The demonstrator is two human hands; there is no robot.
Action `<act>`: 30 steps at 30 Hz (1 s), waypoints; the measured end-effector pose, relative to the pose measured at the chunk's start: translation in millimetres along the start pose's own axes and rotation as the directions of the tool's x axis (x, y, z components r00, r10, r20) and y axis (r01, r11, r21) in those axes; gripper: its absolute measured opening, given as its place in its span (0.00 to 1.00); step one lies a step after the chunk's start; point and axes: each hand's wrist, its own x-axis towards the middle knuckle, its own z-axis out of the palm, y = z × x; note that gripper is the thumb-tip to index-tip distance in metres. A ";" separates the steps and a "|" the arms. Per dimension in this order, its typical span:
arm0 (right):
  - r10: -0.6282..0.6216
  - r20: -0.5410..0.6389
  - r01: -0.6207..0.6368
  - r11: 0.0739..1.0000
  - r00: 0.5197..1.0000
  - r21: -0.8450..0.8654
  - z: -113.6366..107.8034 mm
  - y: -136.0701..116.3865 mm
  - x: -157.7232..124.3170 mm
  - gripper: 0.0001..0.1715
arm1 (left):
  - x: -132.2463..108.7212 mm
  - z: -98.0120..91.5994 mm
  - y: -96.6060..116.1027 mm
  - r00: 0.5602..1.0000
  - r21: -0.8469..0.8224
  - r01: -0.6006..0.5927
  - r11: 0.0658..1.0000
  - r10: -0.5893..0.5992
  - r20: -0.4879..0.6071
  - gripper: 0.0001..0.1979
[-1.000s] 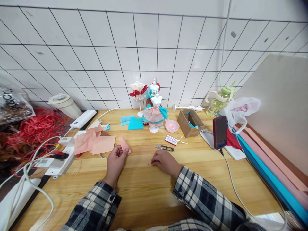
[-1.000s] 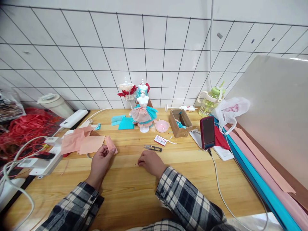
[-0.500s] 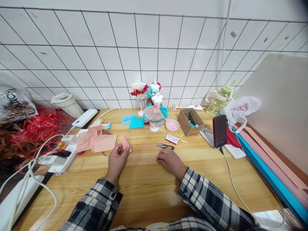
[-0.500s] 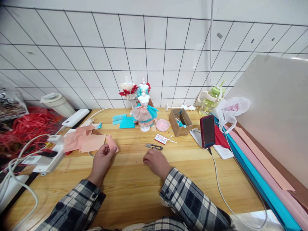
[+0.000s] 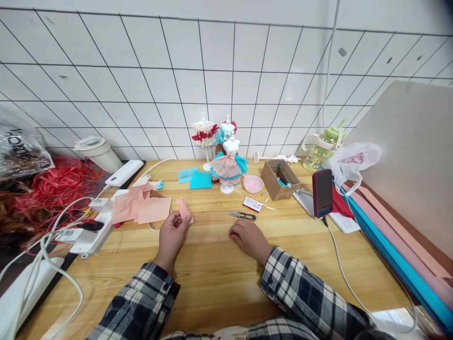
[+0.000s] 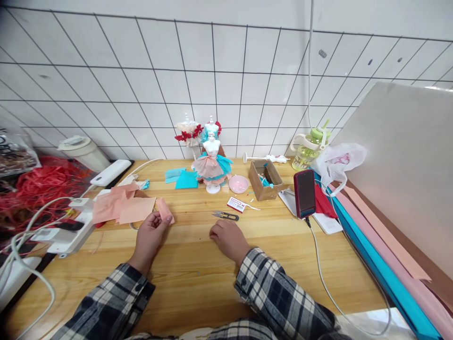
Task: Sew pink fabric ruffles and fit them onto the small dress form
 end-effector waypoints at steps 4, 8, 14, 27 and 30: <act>0.023 -0.023 -0.022 0.998 0.999 0.066 0.5 4.2 -1.3 0.05 | -0.1 0.1 0.7 1.000 -0.015 0.005 1.000 -0.005 0.001 0.18; 0.010 0.005 -0.010 1.000 1.000 0.023 0.0 3.0 1.4 0.08 | -1.0 0.4 2.6 1.000 0.011 0.010 1.000 -0.010 0.004 0.19; -0.016 0.057 0.022 0.994 0.998 -0.105 -0.9 -6.0 3.7 0.07 | -0.8 0.0 2.8 1.000 -0.006 0.010 1.000 -0.010 0.014 0.20; 0.354 -0.619 -0.515 0.852 0.701 -0.095 -145.8 52.6 15.4 0.16 | 3.9 -2.7 -5.4 0.999 -0.029 0.010 1.000 -0.009 0.037 0.19; 0.232 -0.657 -0.463 0.864 0.717 -0.200 -149.8 50.1 22.1 0.20 | 2.9 -2.5 -1.3 0.999 -0.021 0.019 1.000 -0.018 0.045 0.19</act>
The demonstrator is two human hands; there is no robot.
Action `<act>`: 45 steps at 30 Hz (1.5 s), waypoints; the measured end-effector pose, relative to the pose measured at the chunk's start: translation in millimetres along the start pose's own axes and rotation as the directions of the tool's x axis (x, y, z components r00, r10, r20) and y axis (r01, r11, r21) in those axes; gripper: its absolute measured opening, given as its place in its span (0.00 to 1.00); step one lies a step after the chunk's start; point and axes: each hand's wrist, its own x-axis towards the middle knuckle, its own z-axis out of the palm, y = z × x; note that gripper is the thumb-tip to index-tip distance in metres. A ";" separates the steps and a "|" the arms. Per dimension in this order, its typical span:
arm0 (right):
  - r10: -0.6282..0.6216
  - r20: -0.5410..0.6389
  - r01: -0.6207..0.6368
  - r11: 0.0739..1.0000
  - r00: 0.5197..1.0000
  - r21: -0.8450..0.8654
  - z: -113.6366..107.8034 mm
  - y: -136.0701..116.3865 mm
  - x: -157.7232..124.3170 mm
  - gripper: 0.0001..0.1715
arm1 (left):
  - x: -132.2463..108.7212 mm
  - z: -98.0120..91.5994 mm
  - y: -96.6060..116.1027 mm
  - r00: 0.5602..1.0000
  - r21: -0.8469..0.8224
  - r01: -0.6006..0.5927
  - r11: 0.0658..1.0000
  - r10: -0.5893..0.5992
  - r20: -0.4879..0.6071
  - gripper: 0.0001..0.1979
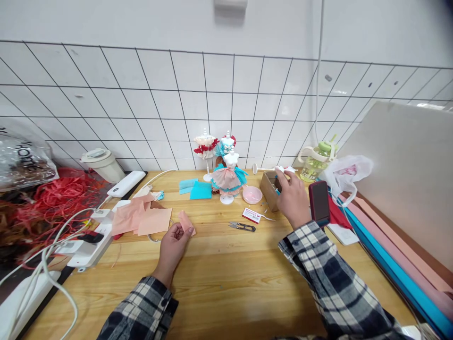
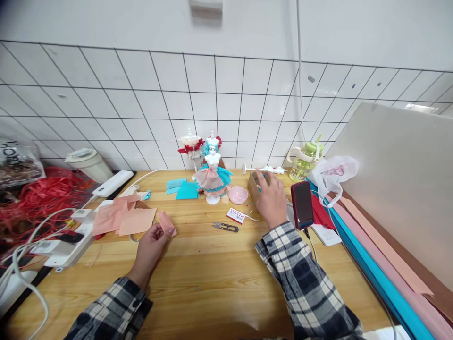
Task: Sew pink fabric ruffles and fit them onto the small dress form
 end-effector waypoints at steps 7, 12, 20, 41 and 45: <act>-0.290 0.327 -0.026 0.712 0.900 0.702 29.8 -103.1 -90.1 0.17 | -29.8 19.5 17.1 0.994 0.108 0.019 0.994 -0.030 0.107 0.16; -0.213 0.505 -0.277 0.630 0.837 0.725 50.3 -130.6 -110.9 0.05 | -58.0 36.7 25.3 0.966 0.151 -0.052 0.987 0.011 0.258 0.12; -0.196 0.776 -0.678 0.393 0.599 0.622 55.3 -93.7 -105.8 0.09 | -58.0 30.5 21.1 0.939 0.011 -0.029 1.000 0.023 0.342 0.21; -0.162 0.574 -0.477 0.402 0.803 0.781 12.9 -77.5 -89.0 0.09 | -52.4 27.6 72.5 0.905 -0.303 0.335 0.892 -0.216 0.366 0.18; -0.115 0.557 -0.467 0.423 0.822 0.776 4.1 -66.7 -80.6 0.07 | -51.0 22.0 81.6 0.897 -0.340 0.389 0.856 -0.268 0.351 0.17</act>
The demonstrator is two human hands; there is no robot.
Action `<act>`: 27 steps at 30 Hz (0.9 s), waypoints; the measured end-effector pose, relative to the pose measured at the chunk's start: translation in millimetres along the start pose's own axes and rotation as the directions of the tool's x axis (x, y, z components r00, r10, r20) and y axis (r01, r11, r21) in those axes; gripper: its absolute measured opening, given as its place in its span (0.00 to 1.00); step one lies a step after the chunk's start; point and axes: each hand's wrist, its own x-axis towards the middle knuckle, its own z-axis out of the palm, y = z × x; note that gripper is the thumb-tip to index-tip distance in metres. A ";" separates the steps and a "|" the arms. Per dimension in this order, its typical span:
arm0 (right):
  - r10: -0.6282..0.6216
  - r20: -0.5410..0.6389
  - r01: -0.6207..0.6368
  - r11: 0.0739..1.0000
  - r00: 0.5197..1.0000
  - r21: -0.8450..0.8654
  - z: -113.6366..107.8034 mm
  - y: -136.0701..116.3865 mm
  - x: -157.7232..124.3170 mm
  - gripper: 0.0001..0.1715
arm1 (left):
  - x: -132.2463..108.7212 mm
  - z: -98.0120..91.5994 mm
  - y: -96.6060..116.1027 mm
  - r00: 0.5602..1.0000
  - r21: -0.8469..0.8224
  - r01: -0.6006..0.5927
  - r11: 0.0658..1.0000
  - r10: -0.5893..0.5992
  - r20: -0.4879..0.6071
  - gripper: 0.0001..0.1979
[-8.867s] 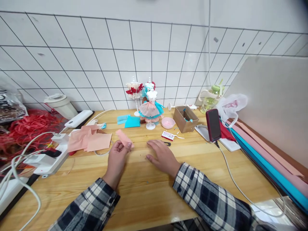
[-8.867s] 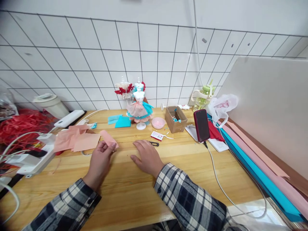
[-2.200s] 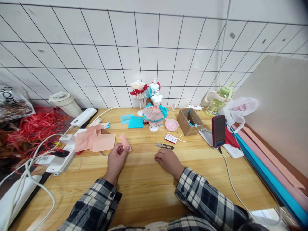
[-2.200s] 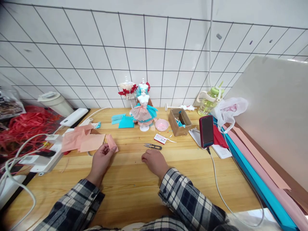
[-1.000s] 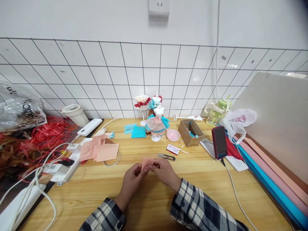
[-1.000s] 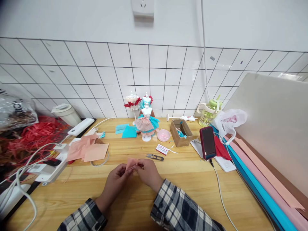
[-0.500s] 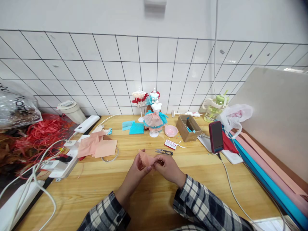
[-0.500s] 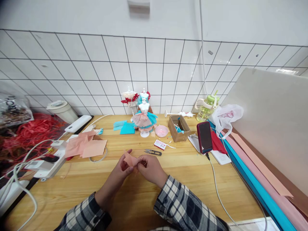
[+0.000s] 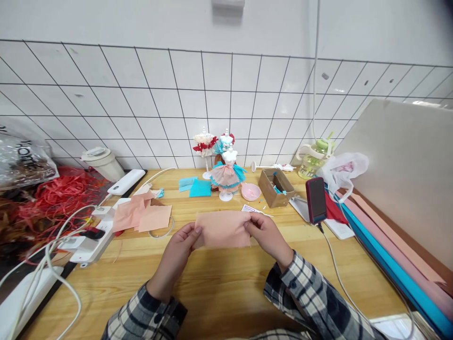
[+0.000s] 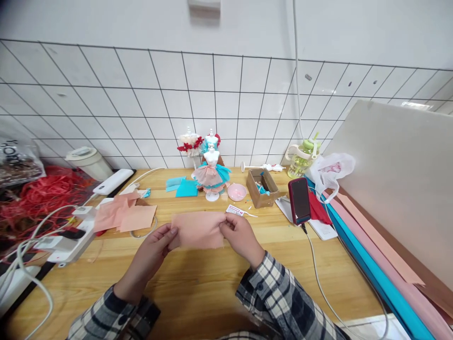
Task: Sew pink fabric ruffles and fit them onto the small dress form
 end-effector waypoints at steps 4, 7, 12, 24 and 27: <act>0.018 -0.011 -0.018 1.000 1.000 -0.016 -5.8 -2.5 0.0 0.09 | -4.2 0.9 3.5 1.000 -0.057 0.006 0.998 -0.006 -0.011 0.17; 0.044 -0.035 -0.043 0.999 0.998 0.018 -6.2 -2.6 -0.4 0.09 | -4.9 0.3 6.0 0.997 -0.082 -0.040 0.996 0.035 -0.063 0.17; 0.040 -0.052 -0.034 0.995 0.998 0.099 -7.4 -6.2 0.7 0.10 | -4.6 -0.9 13.9 0.988 -0.073 -0.091 0.993 0.081 -0.129 0.19; 0.074 -0.086 -0.052 0.971 0.994 0.232 -10.7 -14.0 3.0 0.23 | -6.3 -2.8 22.8 0.966 -0.037 -0.179 0.983 0.169 -0.195 0.21; 0.067 -0.080 -0.048 0.974 0.995 0.221 -11.0 -14.4 3.2 0.23 | -5.7 -2.9 22.3 0.968 -0.034 -0.178 0.983 0.169 -0.188 0.21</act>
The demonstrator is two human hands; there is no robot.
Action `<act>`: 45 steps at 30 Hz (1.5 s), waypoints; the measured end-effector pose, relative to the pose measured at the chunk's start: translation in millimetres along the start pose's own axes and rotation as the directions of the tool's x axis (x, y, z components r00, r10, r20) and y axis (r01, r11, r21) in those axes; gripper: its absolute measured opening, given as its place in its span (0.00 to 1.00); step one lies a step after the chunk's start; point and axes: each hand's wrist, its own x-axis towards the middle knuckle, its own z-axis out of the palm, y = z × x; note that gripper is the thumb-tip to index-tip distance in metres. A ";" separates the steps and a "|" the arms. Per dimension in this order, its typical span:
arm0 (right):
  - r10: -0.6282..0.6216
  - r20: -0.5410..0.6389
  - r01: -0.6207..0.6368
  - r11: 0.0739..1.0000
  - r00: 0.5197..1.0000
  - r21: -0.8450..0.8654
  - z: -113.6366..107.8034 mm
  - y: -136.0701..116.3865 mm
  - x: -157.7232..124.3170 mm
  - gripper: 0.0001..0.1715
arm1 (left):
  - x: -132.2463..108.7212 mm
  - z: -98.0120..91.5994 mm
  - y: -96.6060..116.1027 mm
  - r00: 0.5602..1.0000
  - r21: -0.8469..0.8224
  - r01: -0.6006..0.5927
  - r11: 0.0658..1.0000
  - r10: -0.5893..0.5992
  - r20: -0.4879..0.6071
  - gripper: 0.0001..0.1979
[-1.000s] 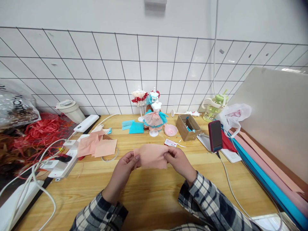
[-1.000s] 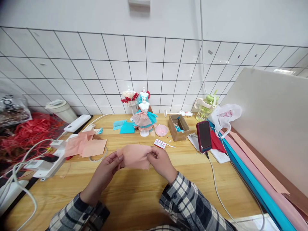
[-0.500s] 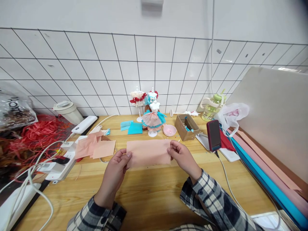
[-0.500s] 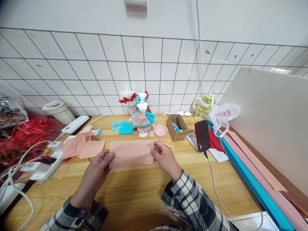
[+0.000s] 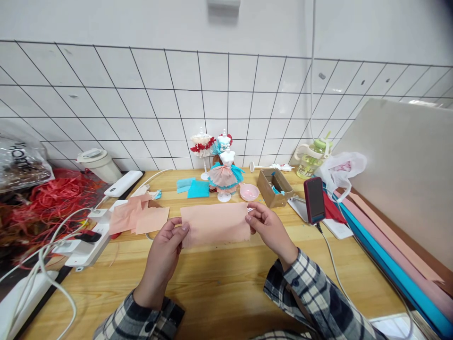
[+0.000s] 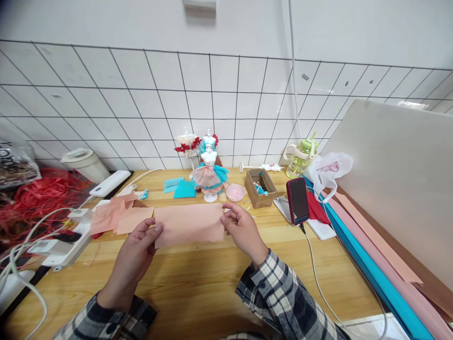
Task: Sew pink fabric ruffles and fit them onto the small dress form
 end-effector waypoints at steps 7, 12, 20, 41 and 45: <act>-0.001 0.020 0.002 1.000 1.000 -0.011 1.7 -2.1 0.3 0.22 | 0.5 -2.4 0.6 1.000 0.024 -0.014 1.000 0.014 -0.003 0.20; -0.033 0.018 0.034 0.996 0.999 -0.086 3.5 7.8 9.1 0.22 | 2.6 -5.5 -2.1 1.000 0.074 -0.017 0.997 0.017 -0.001 0.22; -0.052 0.138 0.141 0.616 0.989 -0.775 26.9 51.4 40.4 0.22 | 25.0 -56.1 -35.4 0.960 0.753 -0.225 0.619 0.271 0.064 0.23; -0.159 0.307 0.339 0.248 0.938 -0.908 20.1 88.6 -22.4 0.16 | 29.6 -71.5 -54.4 0.715 0.720 -0.694 -0.009 0.113 0.690 0.18; -0.114 0.319 0.335 0.169 0.941 -0.927 29.4 94.4 -32.9 0.18 | 26.2 -73.0 -54.8 0.704 0.707 -0.708 0.007 0.087 0.704 0.18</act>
